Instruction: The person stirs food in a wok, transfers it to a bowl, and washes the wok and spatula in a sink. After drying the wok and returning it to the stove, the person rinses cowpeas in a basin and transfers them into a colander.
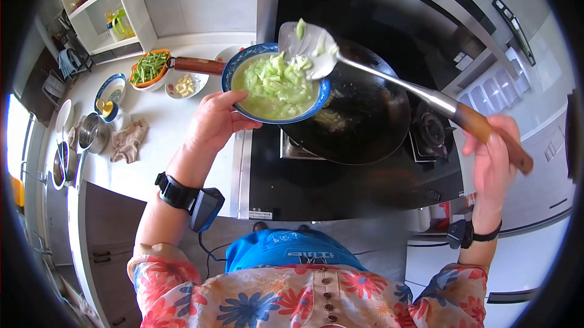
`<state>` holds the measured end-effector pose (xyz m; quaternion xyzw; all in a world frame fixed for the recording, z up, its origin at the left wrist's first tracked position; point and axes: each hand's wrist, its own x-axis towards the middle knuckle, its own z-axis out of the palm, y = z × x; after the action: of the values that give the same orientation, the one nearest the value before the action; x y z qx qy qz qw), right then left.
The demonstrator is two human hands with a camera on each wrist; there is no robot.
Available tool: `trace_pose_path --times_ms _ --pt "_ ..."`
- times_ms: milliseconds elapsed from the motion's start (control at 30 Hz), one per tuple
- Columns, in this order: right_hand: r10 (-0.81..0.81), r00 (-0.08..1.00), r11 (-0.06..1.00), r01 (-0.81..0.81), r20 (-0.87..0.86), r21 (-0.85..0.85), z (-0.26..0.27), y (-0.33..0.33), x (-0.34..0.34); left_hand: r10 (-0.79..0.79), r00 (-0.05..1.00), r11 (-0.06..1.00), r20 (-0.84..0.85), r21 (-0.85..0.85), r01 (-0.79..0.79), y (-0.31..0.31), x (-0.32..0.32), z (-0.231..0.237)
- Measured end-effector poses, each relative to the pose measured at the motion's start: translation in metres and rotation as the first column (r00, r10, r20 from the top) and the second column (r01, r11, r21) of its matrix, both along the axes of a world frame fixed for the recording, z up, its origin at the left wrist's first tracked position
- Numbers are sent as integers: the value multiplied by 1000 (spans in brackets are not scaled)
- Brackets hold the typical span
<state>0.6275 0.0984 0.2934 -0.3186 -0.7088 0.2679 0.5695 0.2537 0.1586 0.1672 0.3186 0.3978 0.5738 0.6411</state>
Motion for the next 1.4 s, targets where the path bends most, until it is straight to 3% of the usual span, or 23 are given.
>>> trace_pose_path --times_ms 33,200,267,333,400,467,567,633,667,700,733,800,867,933,967,1033,1067,1133,1267,1400 --pt "43 995 998 -46 87 35 6 -8 4 0 1000 1000 2 -2 0 0 0 -1" --pt "118 978 980 -143 174 139 5 -15 8 19 998 999 63 25 -20 1 5 -7" --pt "2 995 997 -9 -97 -71 -1 -14 12 9 998 1000 66 29 -11 0 6 -6" --pt "14 982 992 -38 -187 -123 -7 -2 22 -1 998 999 69 34 -1 -1 7 -4" --pt "-80 886 954 -65 -456 -294 -12 10 34 30 998 999 63 43 -33 -5 10 -3" --pt "-67 869 939 -111 -491 -324 -17 21 50 56 996 997 68 39 -59 -10 8 -3" --pt "-211 859 932 33 -467 -361 -18 35 54 82 995 995 55 44 -85 -24 0 0" --pt "-163 967 934 88 -195 -348 -19 48 52 99 994 993 45 60 -101 -35 -8 0" --pt "-169 966 932 92 -196 -351 -17 55 48 94 995 994 44 57 -97 -39 -13 -3" --pt "-173 985 940 158 -23 -303 -16 64 40 124 992 990 39 61 -126 -44 -19 -7" --pt "-183 972 945 216 150 -246 -14 73 32 153 988 986 33 65 -155 -49 -24 -10" --pt "-123 939 972 180 321 -154 -5 92 16 167 986 984 10 59 -167 -59 -33 -13" --pt "-84 917 966 172 390 -196 4 99 -13 227 974 972 6 52 -227 -69 -41 -18" --pt "58 874 992 2 483 -122 8 112 -32 197 980 978 25 61 -198 -78 -47 -21" --pt "54 873 992 8 484 -125 10 113 -40 240 969 969 53 50 -243 -83 -47 -22" --pt "178 715 973 -229 676 -14 22 110 -53 255 961 964 105 53 -262 -91 -54 -29" --pt "178 714 974 -228 677 -16 31 105 -56 254 961 964 106 51 -260 -95 -56 -32" --pt "254 706 966 -152 662 -209 45 94 -62 310 947 949 88 35 -314 -103 -59 -37" --pt "105 737 992 -121 668 -22 27 108 -55 360 927 932 106 -1 -362 -119 -63 -41" --pt "118 704 989 -147 700 -19 17 106 -59 377 917 925 132 -8 -380 -126 -68 -48"
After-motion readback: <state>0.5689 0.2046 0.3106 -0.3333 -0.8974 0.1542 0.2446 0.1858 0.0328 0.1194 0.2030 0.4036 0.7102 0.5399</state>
